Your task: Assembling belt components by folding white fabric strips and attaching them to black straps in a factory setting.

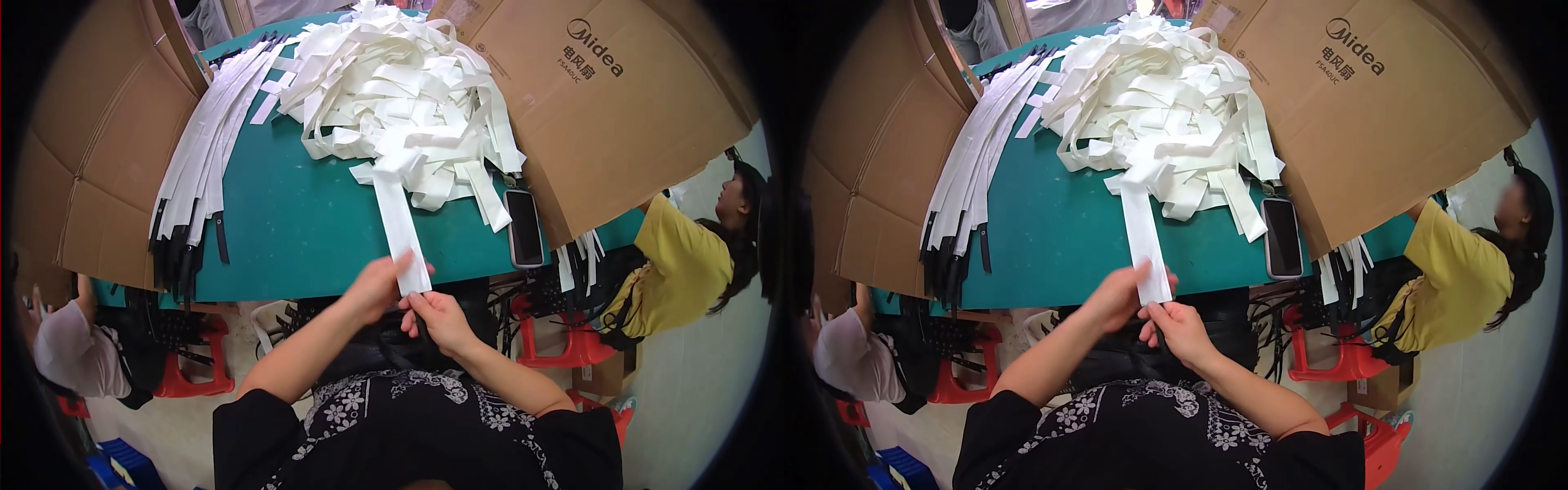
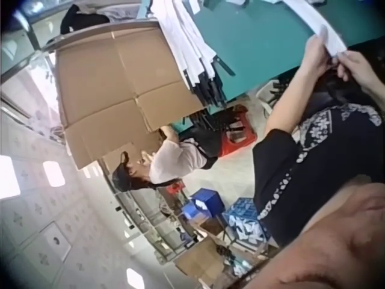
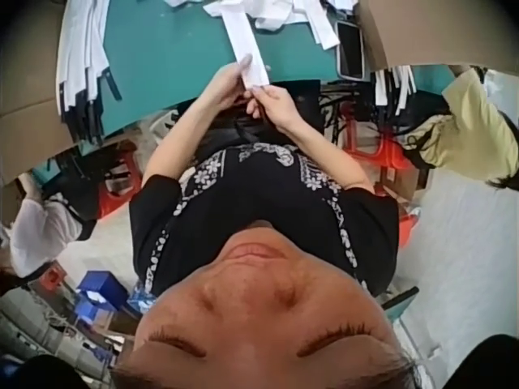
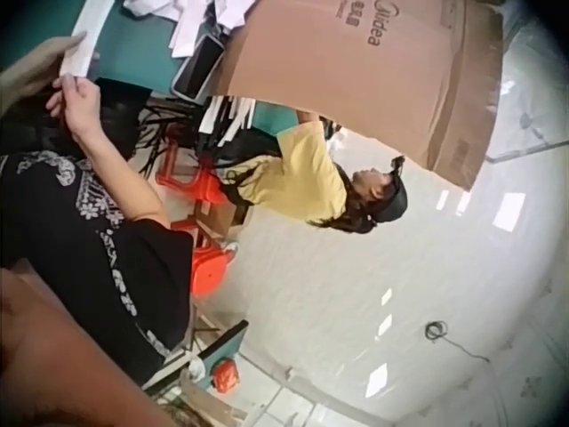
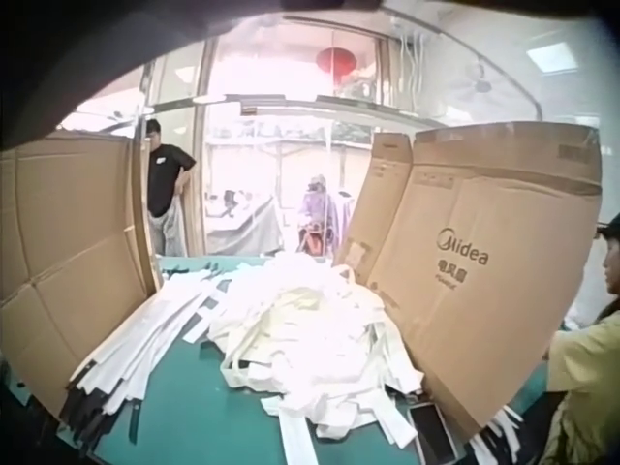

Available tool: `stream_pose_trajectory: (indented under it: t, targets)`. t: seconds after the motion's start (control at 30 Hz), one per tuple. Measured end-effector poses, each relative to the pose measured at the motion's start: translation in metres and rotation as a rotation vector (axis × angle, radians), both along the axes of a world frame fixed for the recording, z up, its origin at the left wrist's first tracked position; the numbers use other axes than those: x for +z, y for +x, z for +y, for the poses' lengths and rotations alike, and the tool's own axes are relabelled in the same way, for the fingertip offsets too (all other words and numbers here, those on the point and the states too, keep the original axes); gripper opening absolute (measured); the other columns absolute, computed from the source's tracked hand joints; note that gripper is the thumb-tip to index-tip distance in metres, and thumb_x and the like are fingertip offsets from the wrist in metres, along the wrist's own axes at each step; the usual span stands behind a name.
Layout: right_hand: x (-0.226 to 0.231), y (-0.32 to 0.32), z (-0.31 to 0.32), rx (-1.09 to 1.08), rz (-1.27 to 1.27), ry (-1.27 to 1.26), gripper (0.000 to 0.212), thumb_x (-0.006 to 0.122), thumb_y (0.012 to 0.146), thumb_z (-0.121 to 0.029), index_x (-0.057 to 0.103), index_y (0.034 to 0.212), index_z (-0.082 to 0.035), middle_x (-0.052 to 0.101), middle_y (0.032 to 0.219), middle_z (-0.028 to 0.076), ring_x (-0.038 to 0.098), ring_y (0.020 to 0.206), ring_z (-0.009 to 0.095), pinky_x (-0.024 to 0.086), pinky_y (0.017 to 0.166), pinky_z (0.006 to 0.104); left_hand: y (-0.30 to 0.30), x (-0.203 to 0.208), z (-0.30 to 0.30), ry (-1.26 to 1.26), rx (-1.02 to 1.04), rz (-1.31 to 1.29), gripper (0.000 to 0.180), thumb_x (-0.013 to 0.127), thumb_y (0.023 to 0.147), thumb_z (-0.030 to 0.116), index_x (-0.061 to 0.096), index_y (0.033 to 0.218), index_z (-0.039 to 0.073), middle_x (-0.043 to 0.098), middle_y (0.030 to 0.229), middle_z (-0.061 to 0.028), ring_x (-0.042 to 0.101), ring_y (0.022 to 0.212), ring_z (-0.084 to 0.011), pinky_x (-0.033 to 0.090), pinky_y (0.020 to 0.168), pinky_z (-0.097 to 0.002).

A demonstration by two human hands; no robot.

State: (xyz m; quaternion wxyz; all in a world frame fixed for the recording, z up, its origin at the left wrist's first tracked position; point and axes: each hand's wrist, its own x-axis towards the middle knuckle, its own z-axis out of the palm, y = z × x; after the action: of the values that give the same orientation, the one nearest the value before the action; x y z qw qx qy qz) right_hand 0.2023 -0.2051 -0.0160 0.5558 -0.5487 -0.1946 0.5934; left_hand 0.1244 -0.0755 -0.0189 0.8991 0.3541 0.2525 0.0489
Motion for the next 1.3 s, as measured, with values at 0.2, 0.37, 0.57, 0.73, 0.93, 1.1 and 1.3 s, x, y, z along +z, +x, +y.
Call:
stream_pose_trajectory:
  t: [0.2,0.37,0.57,0.73,0.93,1.1,1.3]
  targets:
    - [-0.009,-0.028,-0.020,0.048,-0.004,0.007,0.030,0.039,0.093,-0.025,0.052,0.093,0.002,0.059,0.069,0.008,0.054,0.057,0.010,0.044,0.054,0.0217,0.025,-0.008,0.037,-0.084,0.243,-0.030,0.036,0.038,0.092,0.024,0.042,0.112,-0.005,0.054,0.105,-0.0147,0.056,0.091,-0.0226,0.047,0.081,-0.0364]
    - [-0.010,-0.027,-0.016,0.112,-0.009,0.066,0.030,0.037,0.093,-0.025,0.051,0.090,0.001,0.059,0.070,0.008,0.054,0.057,0.011,0.045,0.055,0.0219,0.019,0.002,0.022,0.006,0.280,0.010,0.029,0.039,0.092,0.019,0.046,0.106,-0.005,0.057,0.098,-0.0138,0.059,0.082,-0.0207,0.051,0.071,-0.0304]
    - [-0.015,-0.020,-0.007,0.502,-0.312,0.189,0.030,0.041,0.092,-0.026,0.054,0.101,0.000,0.061,0.085,0.006,0.055,0.079,0.012,0.044,0.069,0.0258,-0.001,0.019,0.009,0.000,0.319,0.042,0.025,0.042,0.091,0.020,0.048,0.107,0.002,0.056,0.079,-0.0065,0.057,0.062,-0.0147,0.050,0.056,-0.0249]
    - [-0.001,0.047,0.053,-0.008,-0.016,0.245,0.049,0.049,0.086,-0.039,0.044,0.120,-0.004,0.054,0.110,0.007,0.051,0.099,0.017,0.040,0.086,0.0301,-0.024,0.055,0.022,0.185,0.167,-0.047,0.020,0.042,0.091,0.021,0.047,0.102,0.004,0.051,0.069,-0.0025,0.050,0.049,-0.0112,0.044,0.044,-0.0227]
    - [0.044,0.159,0.158,-0.712,0.606,0.495,0.019,0.053,0.084,-0.027,0.055,0.088,-0.009,0.057,0.085,0.007,0.055,0.073,0.018,0.044,0.075,0.0384,-0.064,0.057,0.032,0.602,-0.054,0.169,0.020,0.040,0.091,0.020,0.048,0.095,0.001,0.053,0.069,-0.0025,0.053,0.048,-0.0104,0.046,0.045,-0.0230]
    - [0.126,0.210,0.209,-0.999,-0.402,0.579,0.010,0.055,0.081,-0.017,0.053,0.082,-0.007,0.054,0.075,0.002,0.050,0.060,0.012,0.044,0.058,0.0326,-0.085,0.038,0.038,0.492,-0.126,0.209,0.020,0.041,0.091,0.018,0.047,0.097,0.000,0.054,0.070,-0.0042,0.055,0.051,-0.0107,0.048,0.048,-0.0232]
    - [0.147,0.296,0.302,-0.258,-1.767,-0.045,0.025,0.054,0.077,-0.014,0.058,0.099,-0.004,0.061,0.095,0.010,0.059,0.079,0.021,0.047,0.065,0.0352,-0.061,0.019,0.065,0.432,-0.058,0.150,0.021,0.041,0.091,0.020,0.047,0.095,0.001,0.054,0.071,-0.0039,0.055,0.051,-0.0104,0.047,0.048,-0.0227]
